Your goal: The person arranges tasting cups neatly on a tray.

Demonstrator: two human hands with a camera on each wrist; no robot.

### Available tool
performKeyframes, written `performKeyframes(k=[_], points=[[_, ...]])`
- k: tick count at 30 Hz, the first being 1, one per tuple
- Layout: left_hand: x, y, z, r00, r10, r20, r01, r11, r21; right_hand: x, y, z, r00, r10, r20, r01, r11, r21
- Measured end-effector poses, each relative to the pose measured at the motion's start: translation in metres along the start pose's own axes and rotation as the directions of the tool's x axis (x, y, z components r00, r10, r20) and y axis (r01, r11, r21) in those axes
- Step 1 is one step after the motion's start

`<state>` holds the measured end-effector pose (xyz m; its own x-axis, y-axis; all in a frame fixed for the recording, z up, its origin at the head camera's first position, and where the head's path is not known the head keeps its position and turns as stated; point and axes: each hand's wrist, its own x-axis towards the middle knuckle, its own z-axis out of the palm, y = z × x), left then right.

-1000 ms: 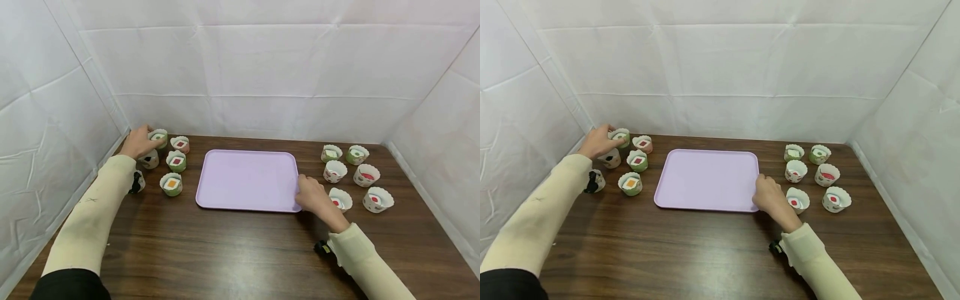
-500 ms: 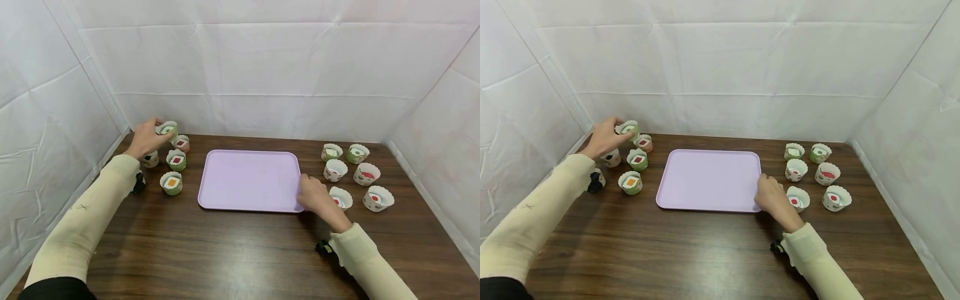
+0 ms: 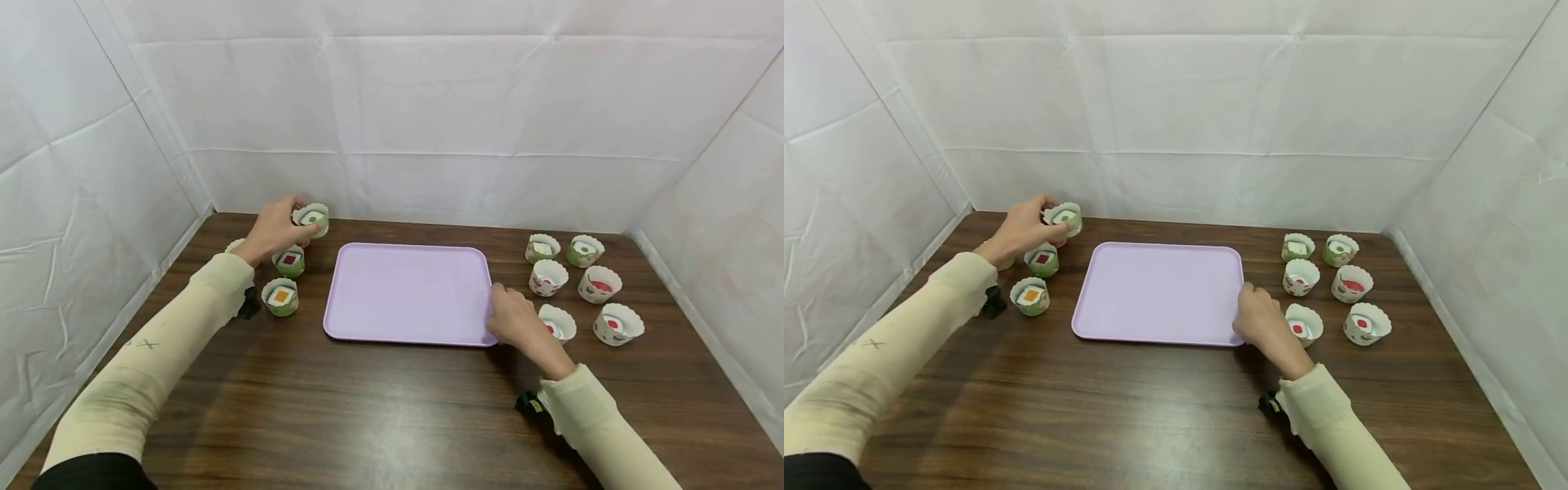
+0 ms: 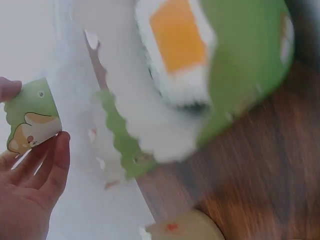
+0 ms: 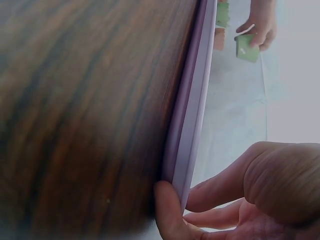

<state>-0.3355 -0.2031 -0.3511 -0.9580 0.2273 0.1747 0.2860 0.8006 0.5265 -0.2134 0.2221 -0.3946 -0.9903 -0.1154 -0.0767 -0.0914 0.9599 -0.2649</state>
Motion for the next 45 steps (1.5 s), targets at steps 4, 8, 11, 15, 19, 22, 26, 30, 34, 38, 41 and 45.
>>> performKeyframes(k=[4, 8, 11, 15, 19, 22, 26, 30, 34, 38, 41, 45], points=[[0.002, 0.008, 0.005, 0.999, 0.011, 0.032, -0.011, 1.000, 0.006, 0.000, 0.002, 0.000, 1.000, 0.002, 0.002, -0.002, 1.000, 0.006], [0.002, 0.019, 0.009, 0.998, 0.015, 0.064, -0.015, 1.000, -0.002, 0.001, 0.002, -0.001, 1.000, 0.002, 0.019, -0.003, 1.000, 0.028], [0.002, 0.027, 0.013, 0.995, 0.010, 0.096, -0.010, 1.000, 0.000, 0.000, 0.002, -0.002, 0.999, 0.004, 0.034, -0.006, 0.999, 0.048], [0.004, 0.035, 0.021, 0.991, 0.004, 0.134, -0.004, 1.000, 0.003, 0.000, 0.003, -0.002, 0.999, -0.001, 0.043, -0.002, 0.998, 0.064], [0.007, 0.041, 0.028, 0.984, 0.012, 0.178, -0.013, 1.000, 0.007, -0.001, 0.003, -0.001, 0.999, -0.003, 0.046, -0.001, 0.997, 0.072], [0.009, 0.044, 0.033, 0.974, 0.021, 0.226, -0.025, 1.000, 0.014, -0.001, 0.004, -0.002, 0.999, 0.000, 0.047, -0.004, 0.997, 0.072], [0.012, 0.044, 0.039, 0.956, 0.024, 0.293, -0.034, 0.999, 0.030, -0.001, 0.003, -0.002, 0.998, 0.003, 0.057, -0.008, 0.996, 0.086], [0.012, 0.044, 0.043, 0.942, 0.021, 0.335, -0.035, 0.999, 0.035, -0.002, 0.002, -0.001, 0.997, 0.000, 0.074, -0.008, 0.995, 0.100], [0.011, 0.045, 0.046, 0.939, 0.023, 0.342, -0.037, 0.999, 0.036, -0.002, 0.000, -0.001, 0.997, -0.001, 0.079, -0.008, 0.994, 0.112], [0.012, 0.047, 0.048, 0.944, 0.032, 0.330, -0.060, 0.995, 0.077, -0.002, 0.000, -0.002, 0.997, -0.002, 0.076, -0.008, 0.991, 0.130], [0.012, 0.047, 0.050, 0.945, 0.043, 0.324, -0.078, 0.992, 0.095, -0.002, 0.001, -0.003, 0.997, -0.007, 0.074, -0.003, 0.992, 0.128], [0.012, 0.046, 0.053, 0.945, 0.047, 0.325, -0.081, 0.992, 0.092, -0.002, 0.000, -0.003, 0.996, -0.003, 0.085, -0.009, 0.991, 0.136]])
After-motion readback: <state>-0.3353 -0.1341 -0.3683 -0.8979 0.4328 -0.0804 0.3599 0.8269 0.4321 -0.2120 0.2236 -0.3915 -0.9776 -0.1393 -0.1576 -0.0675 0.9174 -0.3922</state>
